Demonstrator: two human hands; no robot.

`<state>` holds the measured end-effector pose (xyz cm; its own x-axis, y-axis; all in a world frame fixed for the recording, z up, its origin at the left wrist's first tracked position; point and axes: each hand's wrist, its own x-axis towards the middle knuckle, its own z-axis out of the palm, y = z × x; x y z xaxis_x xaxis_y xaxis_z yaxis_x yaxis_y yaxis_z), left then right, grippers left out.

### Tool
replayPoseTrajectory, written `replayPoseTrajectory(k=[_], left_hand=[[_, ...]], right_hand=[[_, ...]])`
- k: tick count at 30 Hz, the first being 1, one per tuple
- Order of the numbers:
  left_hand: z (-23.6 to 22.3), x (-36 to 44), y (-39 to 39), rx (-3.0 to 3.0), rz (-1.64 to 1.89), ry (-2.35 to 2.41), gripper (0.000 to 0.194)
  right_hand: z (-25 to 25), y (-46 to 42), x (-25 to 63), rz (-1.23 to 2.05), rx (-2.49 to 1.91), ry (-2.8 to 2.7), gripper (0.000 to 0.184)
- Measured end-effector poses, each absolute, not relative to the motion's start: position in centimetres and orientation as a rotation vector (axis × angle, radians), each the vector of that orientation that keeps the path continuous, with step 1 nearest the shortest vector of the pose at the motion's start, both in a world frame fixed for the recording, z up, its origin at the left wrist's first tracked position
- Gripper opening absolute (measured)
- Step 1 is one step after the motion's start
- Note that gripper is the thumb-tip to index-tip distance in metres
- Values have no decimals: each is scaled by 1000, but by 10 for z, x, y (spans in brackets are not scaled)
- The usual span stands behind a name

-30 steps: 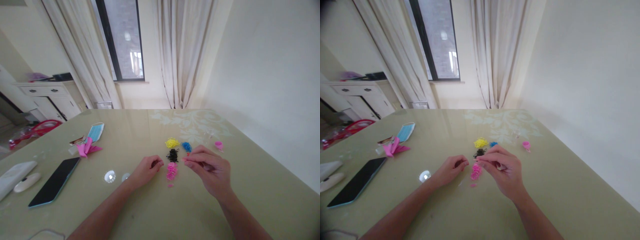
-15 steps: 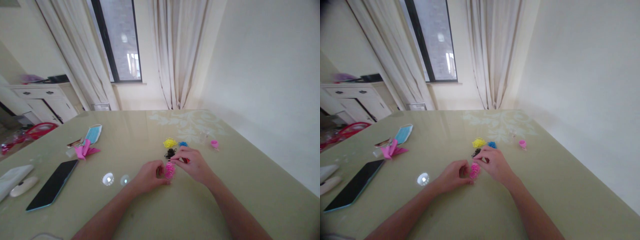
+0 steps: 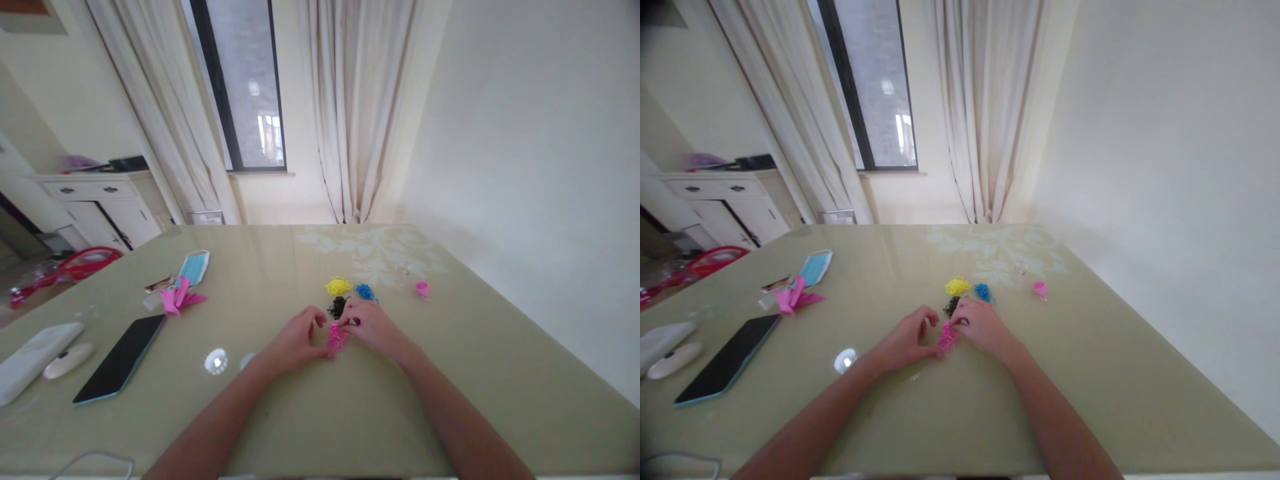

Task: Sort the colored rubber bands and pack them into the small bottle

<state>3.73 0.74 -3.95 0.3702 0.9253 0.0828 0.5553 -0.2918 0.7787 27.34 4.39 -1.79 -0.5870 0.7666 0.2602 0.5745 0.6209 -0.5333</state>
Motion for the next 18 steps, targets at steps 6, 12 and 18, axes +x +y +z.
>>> replayPoseTrajectory(k=[6,12,18], left_hand=[[-42,37,12,2061,721,1219,62],[-45,36,13,2029,786,1151,51],[-45,37,12,1991,822,1114,46]], right_hand=[[-14,52,279,545,-1044,-2203,10],[-17,60,285,466,-1129,-2050,12],[-19,64,288,416,-1142,-1963,19]])
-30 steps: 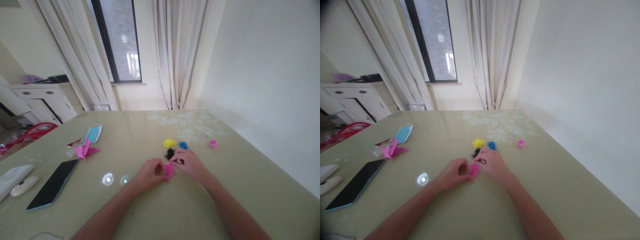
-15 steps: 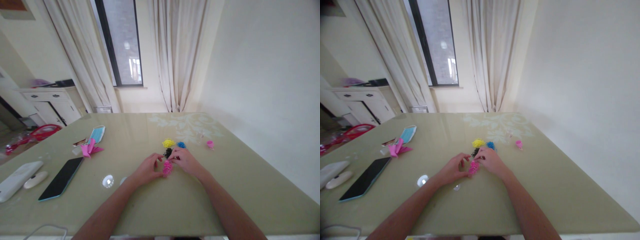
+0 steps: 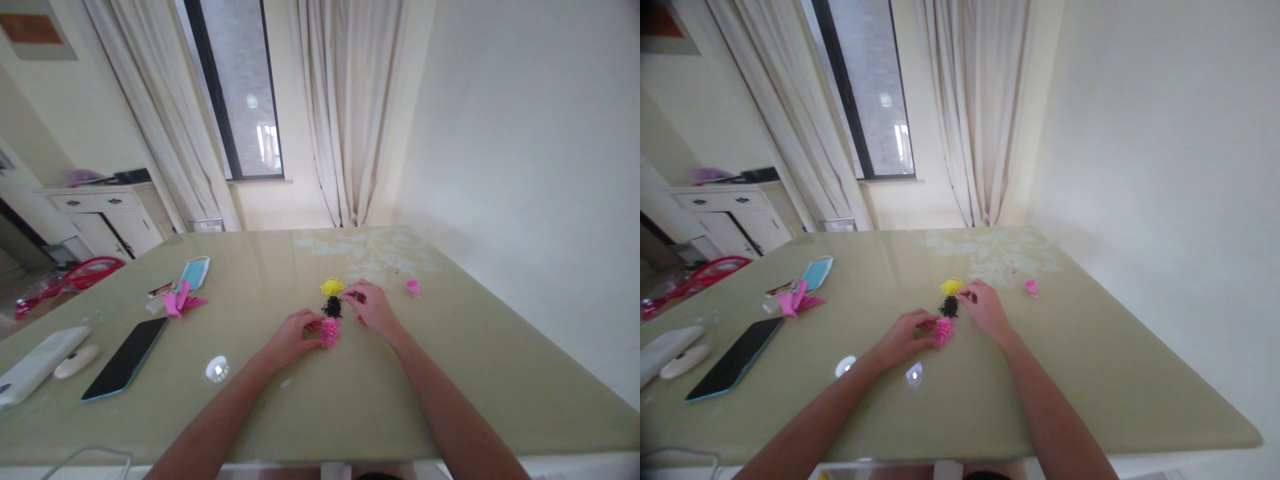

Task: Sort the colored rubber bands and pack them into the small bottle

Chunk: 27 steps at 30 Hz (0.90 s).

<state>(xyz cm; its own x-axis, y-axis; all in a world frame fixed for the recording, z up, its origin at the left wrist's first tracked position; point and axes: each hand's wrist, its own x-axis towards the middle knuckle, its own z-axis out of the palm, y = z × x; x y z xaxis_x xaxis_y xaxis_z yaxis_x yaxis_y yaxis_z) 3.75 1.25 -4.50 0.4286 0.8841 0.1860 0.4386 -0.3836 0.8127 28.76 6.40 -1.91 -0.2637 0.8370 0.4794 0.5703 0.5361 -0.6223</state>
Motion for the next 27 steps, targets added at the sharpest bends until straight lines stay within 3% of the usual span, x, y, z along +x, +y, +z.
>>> replayPoseTrajectory(k=[8,19,27], left_hand=[[-44,38,12,2093,750,1114,39],[-47,34,9,2120,749,1109,54],[-47,35,7,2265,716,1110,41]], right_hand=[[-21,70,296,369,-1169,-1769,20],[-8,70,308,157,-1129,-1325,30],[-8,82,331,14,-1138,-956,36]])
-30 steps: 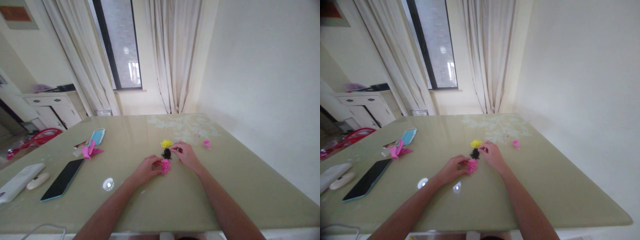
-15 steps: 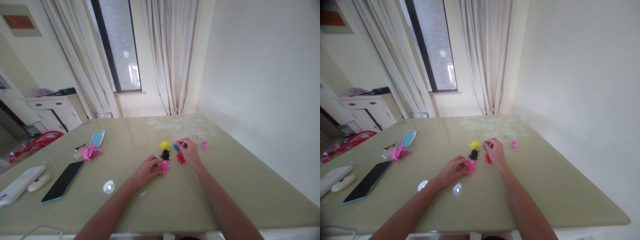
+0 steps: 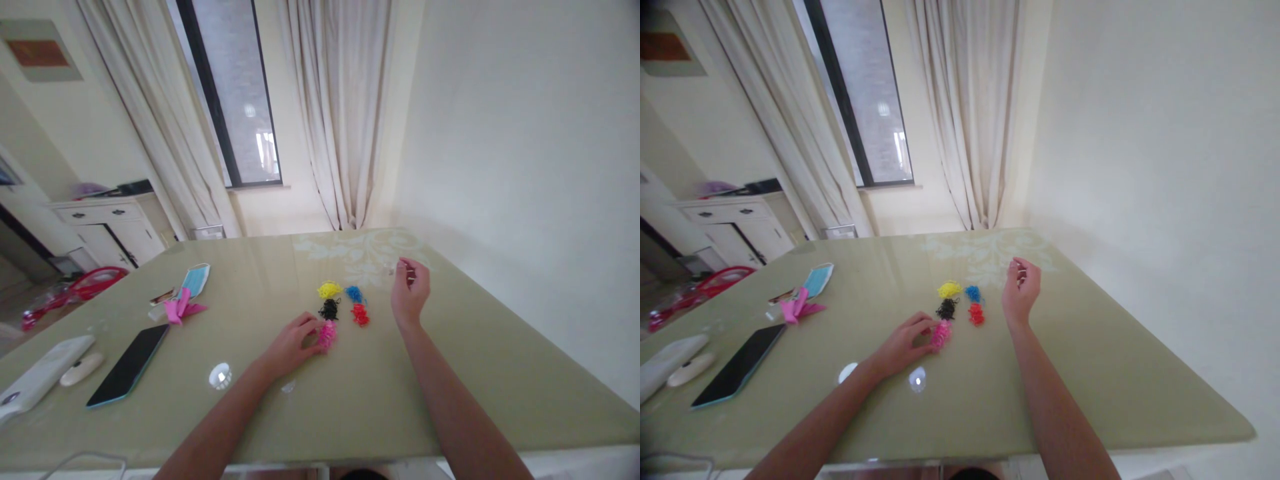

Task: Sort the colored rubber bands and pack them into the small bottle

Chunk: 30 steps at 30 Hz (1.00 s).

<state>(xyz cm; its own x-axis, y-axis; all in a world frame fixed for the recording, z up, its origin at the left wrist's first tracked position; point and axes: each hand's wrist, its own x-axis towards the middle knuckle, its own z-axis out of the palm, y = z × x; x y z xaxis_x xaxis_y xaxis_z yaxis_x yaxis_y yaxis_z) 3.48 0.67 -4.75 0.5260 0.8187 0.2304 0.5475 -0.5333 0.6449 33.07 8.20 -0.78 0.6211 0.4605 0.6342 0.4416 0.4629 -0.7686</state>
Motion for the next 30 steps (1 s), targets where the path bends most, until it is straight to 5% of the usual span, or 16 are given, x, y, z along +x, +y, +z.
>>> replayPoseTrajectory(k=[8,12,14,22,26,29,30], left_hand=[[-52,35,5,2355,733,1100,46],[-54,35,6,2491,900,1232,17],[-56,34,7,2518,1056,1341,24],[-55,34,6,2663,1214,1278,40],[-49,37,4,2533,1315,1335,32],[-47,37,2,2412,1415,1330,10],[-47,37,2,2385,1439,1326,21]], right_hand=[[-33,103,350,40,-1364,-978,60],[-45,107,348,-20,-1648,-1133,70],[-49,108,345,-37,-1751,-1181,71],[-44,105,346,-37,-1759,-1242,41],[-23,87,333,-67,-1464,-1296,45],[-8,65,305,213,-1212,-1464,44],[-5,57,293,309,-1150,-1540,42]])
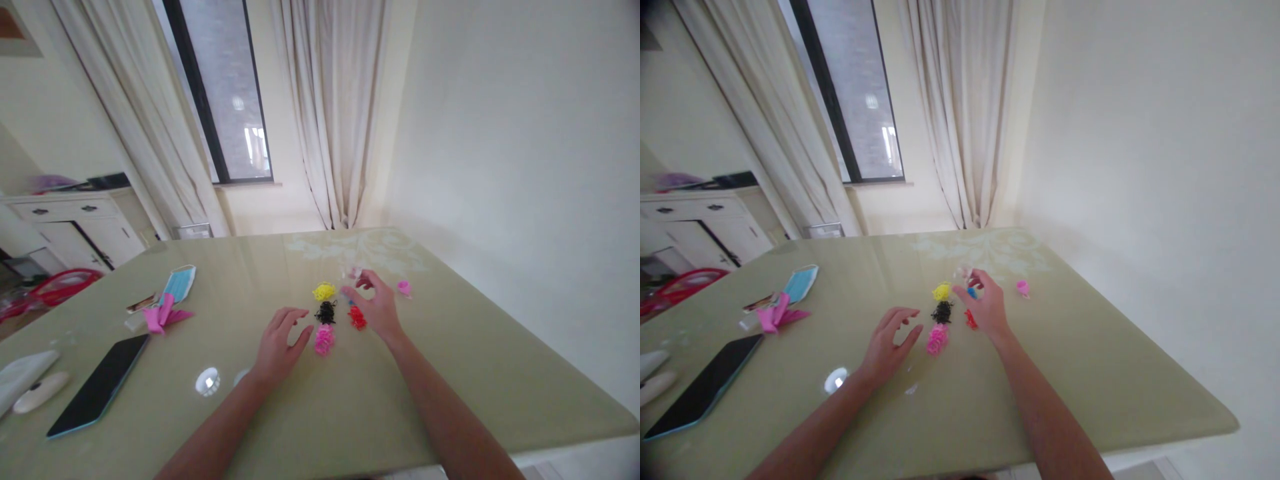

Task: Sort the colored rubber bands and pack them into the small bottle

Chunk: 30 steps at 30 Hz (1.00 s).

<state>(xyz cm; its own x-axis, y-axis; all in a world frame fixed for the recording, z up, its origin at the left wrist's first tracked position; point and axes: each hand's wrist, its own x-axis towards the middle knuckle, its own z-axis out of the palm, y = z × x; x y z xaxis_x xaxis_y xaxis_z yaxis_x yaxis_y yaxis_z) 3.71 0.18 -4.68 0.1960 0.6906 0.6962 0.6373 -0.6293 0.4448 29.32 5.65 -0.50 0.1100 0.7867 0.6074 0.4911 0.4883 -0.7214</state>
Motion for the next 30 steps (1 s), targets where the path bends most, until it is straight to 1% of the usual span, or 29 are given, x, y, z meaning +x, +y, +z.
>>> replayPoseTrajectory(k=[2,3,4,5,8,10,12,15,16,18,19,24,27,30], left_hand=[[-48,36,0,2350,1458,1332,49],[-48,36,0,2340,1457,1336,58],[-48,36,-1,2333,1453,1333,62],[-48,36,-1,2325,1450,1326,60],[-46,34,1,2297,1441,1313,42],[-43,29,6,2247,1470,1368,35],[-41,21,14,2148,1522,1480,34],[-45,3,28,2017,1500,1631,38],[-48,-4,33,2000,1468,1669,39],[-54,-15,40,1984,1393,1721,41],[-57,-19,43,1964,1368,1745,41],[-66,-26,51,1905,1285,1770,42],[-67,-23,51,1911,1286,1740,41],[-68,-18,52,1921,1297,1711,40]], right_hand=[[-3,41,270,475,-1027,-1695,40],[-4,34,260,530,-967,-1765,38],[-5,29,252,569,-928,-1810,38],[-7,25,246,608,-892,-1838,39],[-11,25,244,745,-840,-1862,40],[-11,34,256,771,-905,-1796,40],[-12,48,278,646,-1110,-1646,36],[-19,70,315,329,-1549,-1555,28],[-23,76,325,309,-1621,-1559,23],[-33,83,340,323,-1708,-1591,16],[-38,85,344,341,-1740,-1609,14],[-52,86,343,415,-1823,-1659,12],[-50,87,342,447,-1812,-1663,13],[-45,91,341,450,-1745,-1634,11]])
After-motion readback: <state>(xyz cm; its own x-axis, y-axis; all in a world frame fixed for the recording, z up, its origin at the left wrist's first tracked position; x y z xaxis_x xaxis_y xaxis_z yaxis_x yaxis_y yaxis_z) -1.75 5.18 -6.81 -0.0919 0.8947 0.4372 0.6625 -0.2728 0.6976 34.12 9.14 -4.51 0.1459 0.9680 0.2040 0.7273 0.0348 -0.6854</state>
